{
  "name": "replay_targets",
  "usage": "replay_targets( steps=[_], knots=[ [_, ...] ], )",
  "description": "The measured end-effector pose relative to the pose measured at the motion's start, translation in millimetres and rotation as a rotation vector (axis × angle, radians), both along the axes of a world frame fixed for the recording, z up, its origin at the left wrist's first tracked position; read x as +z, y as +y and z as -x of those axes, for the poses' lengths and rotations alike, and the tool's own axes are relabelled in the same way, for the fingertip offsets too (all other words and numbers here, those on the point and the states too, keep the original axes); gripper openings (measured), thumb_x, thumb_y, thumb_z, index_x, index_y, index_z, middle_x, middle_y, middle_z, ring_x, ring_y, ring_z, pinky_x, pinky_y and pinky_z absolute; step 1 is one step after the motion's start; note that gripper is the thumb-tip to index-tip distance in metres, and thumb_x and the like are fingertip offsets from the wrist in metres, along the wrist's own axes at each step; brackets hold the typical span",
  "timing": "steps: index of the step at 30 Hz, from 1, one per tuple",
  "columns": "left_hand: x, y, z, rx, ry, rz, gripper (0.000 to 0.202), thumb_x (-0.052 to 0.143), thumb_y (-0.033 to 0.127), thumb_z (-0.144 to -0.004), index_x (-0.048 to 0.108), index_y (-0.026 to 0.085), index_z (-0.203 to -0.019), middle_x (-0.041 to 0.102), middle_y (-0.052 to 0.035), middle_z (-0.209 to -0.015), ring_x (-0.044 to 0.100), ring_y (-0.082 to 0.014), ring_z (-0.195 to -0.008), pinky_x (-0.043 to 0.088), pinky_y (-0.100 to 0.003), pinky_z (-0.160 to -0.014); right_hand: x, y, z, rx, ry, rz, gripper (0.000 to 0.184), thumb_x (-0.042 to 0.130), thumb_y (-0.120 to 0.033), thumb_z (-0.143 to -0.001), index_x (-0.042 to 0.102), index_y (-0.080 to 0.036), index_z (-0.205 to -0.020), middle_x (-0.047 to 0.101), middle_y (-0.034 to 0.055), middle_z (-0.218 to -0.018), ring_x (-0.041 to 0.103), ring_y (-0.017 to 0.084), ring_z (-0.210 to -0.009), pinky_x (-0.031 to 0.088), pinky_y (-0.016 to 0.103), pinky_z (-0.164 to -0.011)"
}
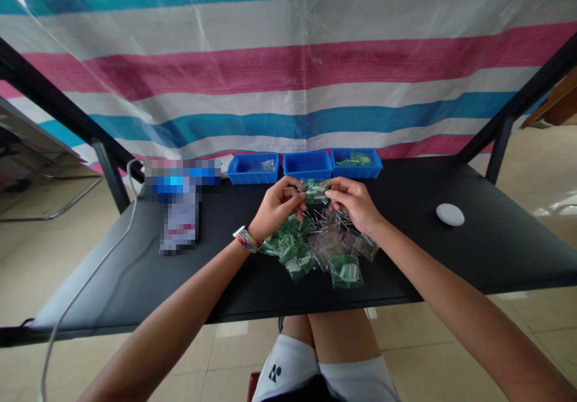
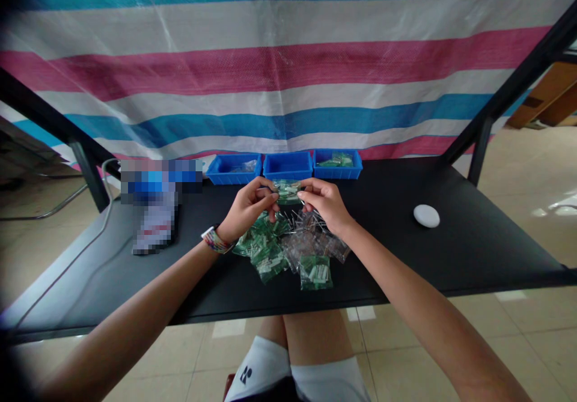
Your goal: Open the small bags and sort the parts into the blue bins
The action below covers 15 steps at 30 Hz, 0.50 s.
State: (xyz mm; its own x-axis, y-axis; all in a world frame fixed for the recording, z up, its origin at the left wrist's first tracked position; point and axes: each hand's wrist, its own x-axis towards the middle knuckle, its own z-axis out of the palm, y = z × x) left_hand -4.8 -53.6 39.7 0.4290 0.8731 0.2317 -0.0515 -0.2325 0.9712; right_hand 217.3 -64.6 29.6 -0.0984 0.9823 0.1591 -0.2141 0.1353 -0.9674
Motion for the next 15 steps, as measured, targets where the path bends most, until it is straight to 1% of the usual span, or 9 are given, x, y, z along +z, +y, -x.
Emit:
replay_targets(
  steps=[3, 6, 8, 10, 12, 13, 15],
  knots=[
    [0.3, -0.1, 0.1, 0.010, 0.004, -0.008, 0.039, 0.080, 0.048, -0.094, 0.053, 0.021, -0.105, 0.073, 0.0032, -0.071, 0.070, -0.0132, -0.050, 0.053, -0.021, -0.050, 1.6, -1.6, 0.1, 0.043, -0.016, -0.011, 0.022, 0.086, -0.038, -0.077, 0.079, -0.023, -0.091, 0.059, -0.0078, -0.060, 0.051, 0.010, -0.045, 0.056, 0.030, -0.054],
    [-1.7, 0.6, -0.1, 0.032, 0.031, -0.023, 0.035, 0.073, 0.050, -0.100, 0.055, 0.021, -0.109, 0.065, 0.0068, -0.059, 0.066, -0.0125, -0.044, 0.049, -0.020, -0.047, 2.4, -3.7, -0.1, 0.082, -0.022, -0.022, 0.025, 0.083, -0.045, -0.082, 0.080, -0.023, -0.095, 0.059, -0.0089, -0.054, 0.050, 0.010, -0.039, 0.061, 0.034, -0.057],
    [-3.9, 0.9, -1.0, 0.042, 0.039, -0.023, 0.035, 0.070, 0.051, -0.102, 0.057, 0.021, -0.111, 0.062, 0.0075, -0.055, 0.067, -0.0138, -0.044, 0.049, -0.020, -0.047, 1.9, -4.0, -0.5, 0.074, -0.023, -0.034, 0.026, 0.081, -0.047, -0.085, 0.081, -0.024, -0.097, 0.060, -0.0082, -0.052, 0.052, 0.011, -0.038, 0.063, 0.035, -0.059],
    [-5.9, 0.9, -2.3, 0.035, 0.006, -0.004, 0.038, 0.072, 0.054, -0.100, 0.058, 0.020, -0.111, 0.069, 0.0035, -0.064, 0.074, -0.0164, -0.052, 0.057, -0.023, -0.053, 0.9, -3.3, -0.9, 0.046, -0.030, -0.041, 0.027, 0.081, -0.049, -0.085, 0.080, -0.024, -0.095, 0.069, -0.0039, -0.060, 0.062, 0.014, -0.046, 0.064, 0.034, -0.060],
    [-7.0, 1.0, -3.3, 0.027, -0.041, 0.016, 0.042, 0.076, 0.054, -0.097, 0.059, 0.019, -0.112, 0.075, -0.0016, -0.080, 0.080, -0.0193, -0.064, 0.066, -0.029, -0.065, 0.1, -2.2, -1.1, 0.019, -0.040, -0.049, 0.029, 0.083, -0.051, -0.084, 0.080, -0.023, -0.092, 0.077, 0.0013, -0.076, 0.073, 0.018, -0.060, 0.065, 0.035, -0.063],
    [-7.1, 1.1, -3.5, 0.030, -0.059, 0.024, 0.043, 0.077, 0.054, -0.096, 0.060, 0.018, -0.113, 0.076, -0.0032, -0.085, 0.082, -0.0205, -0.069, 0.068, -0.032, -0.070, 0.0, -1.9, -1.2, 0.009, -0.045, -0.057, 0.030, 0.083, -0.052, -0.084, 0.080, -0.023, -0.092, 0.079, 0.0031, -0.082, 0.076, 0.020, -0.066, 0.066, 0.036, -0.065],
    [-6.7, 1.5, -2.9, 0.057, -0.078, 0.035, 0.043, 0.076, 0.053, -0.097, 0.062, 0.017, -0.116, 0.076, -0.0040, -0.090, 0.084, -0.0219, -0.077, 0.069, -0.033, -0.076, 0.6, -2.1, -1.1, -0.007, -0.060, -0.082, 0.032, 0.081, -0.055, -0.086, 0.081, -0.023, -0.093, 0.080, 0.0051, -0.092, 0.079, 0.022, -0.075, 0.067, 0.038, -0.068]
  ],
)
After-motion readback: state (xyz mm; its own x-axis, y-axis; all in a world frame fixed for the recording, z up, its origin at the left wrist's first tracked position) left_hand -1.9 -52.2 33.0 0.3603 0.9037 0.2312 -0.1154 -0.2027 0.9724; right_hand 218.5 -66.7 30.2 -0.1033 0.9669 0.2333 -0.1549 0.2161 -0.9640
